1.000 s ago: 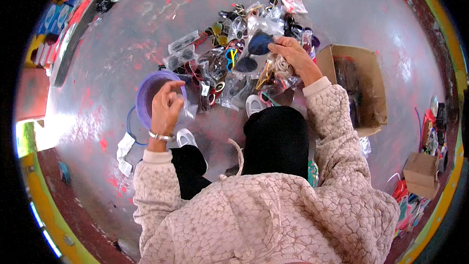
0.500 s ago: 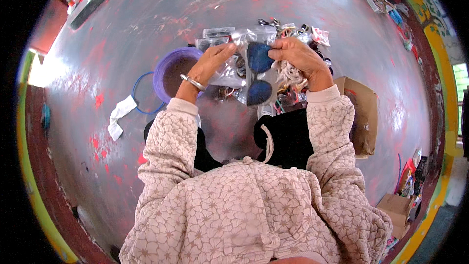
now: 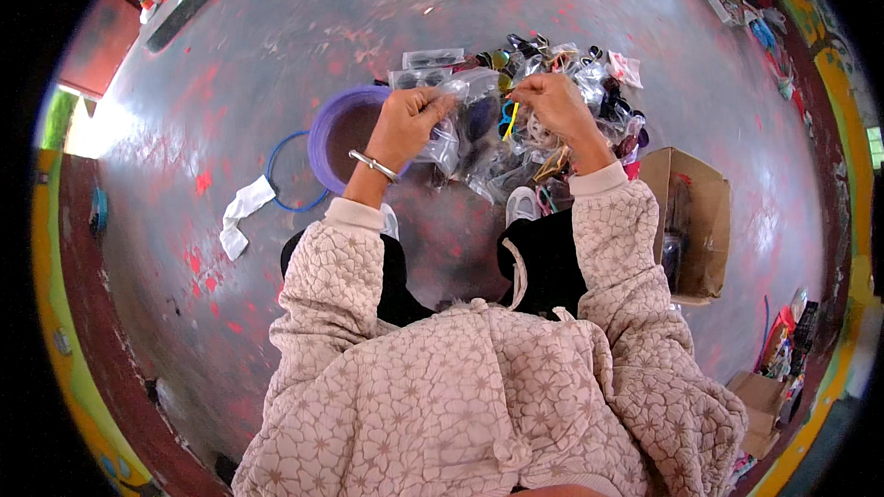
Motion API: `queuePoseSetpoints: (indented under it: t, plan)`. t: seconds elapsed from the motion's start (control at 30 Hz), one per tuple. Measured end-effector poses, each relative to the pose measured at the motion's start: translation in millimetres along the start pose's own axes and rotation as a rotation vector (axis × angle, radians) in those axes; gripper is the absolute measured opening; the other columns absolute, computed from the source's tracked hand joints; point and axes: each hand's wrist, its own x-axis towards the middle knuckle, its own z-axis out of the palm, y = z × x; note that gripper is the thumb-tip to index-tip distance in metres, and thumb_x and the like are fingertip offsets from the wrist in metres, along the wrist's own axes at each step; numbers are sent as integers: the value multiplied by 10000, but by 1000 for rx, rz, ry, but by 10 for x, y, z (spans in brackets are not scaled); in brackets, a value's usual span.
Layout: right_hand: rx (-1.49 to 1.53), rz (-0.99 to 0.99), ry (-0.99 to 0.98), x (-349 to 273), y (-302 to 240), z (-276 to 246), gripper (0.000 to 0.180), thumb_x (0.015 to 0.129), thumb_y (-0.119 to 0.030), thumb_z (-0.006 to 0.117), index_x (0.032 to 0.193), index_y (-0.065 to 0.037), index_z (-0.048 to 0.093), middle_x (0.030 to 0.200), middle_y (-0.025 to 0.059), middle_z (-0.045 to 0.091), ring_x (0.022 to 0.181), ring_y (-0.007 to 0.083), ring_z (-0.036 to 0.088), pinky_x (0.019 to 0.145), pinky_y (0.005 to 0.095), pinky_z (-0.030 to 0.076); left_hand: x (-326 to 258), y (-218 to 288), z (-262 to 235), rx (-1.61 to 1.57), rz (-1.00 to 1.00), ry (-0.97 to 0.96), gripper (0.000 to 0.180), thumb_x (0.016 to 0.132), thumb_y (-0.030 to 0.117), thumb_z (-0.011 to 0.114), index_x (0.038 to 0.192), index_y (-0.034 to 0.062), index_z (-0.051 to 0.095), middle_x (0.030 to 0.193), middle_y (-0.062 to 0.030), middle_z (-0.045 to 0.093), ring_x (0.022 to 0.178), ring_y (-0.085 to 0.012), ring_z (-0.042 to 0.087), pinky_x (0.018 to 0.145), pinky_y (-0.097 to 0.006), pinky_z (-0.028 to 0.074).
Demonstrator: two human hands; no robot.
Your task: The person places individual pairs of sunglasses into plastic bags and then puts the bagged sunglasses into a cardboard box.
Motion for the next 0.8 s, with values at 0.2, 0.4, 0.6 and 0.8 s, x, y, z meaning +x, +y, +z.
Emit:
queuePoseSetpoints:
  t: [0.2, 0.4, 0.6, 0.8]
  plan:
    - [527, 272, -96, -211, -396, -30, 425, 825, -379, 561, 681, 15, 632, 585, 29, 565, 519, 86, 480, 492, 226, 376, -66, 93, 338, 435, 282, 266, 170, 814, 158, 574, 827, -8, 614, 604, -147, 541, 543, -171, 548, 499, -305, 418]
    - [607, 207, -149, -181, -284, 141, 336, 813, -276, 579, 664, 20, 634, 573, 39, 572, 533, 85, 504, 498, 221, 397, -107, 39, 551, 678, 488, 247, 137, 820, 114, 516, 904, 45, 600, 737, -156, 592, 654, -328, 587, 540, -370, 463]
    - [687, 225, -78, -181, -209, 27, 175, 770, -132, 578, 766, 33, 636, 667, 70, 615, 588, 111, 552, 532, 224, 430, -123, 55, 612, 677, 502, 266, 146, 814, 91, 517, 922, 42, 603, 746, -149, 606, 650, -317, 591, 538, -347, 467]
    - [526, 50, 79, -168, -228, 15, 124, 754, -55, 599, 846, 24, 627, 700, 29, 588, 637, 99, 544, 561, 219, 428, -94, 20, 567, 283, 261, 207, 138, 792, 66, 579, 905, 6, 630, 625, -93, 598, 532, -141, 555, 513, -255, 430]
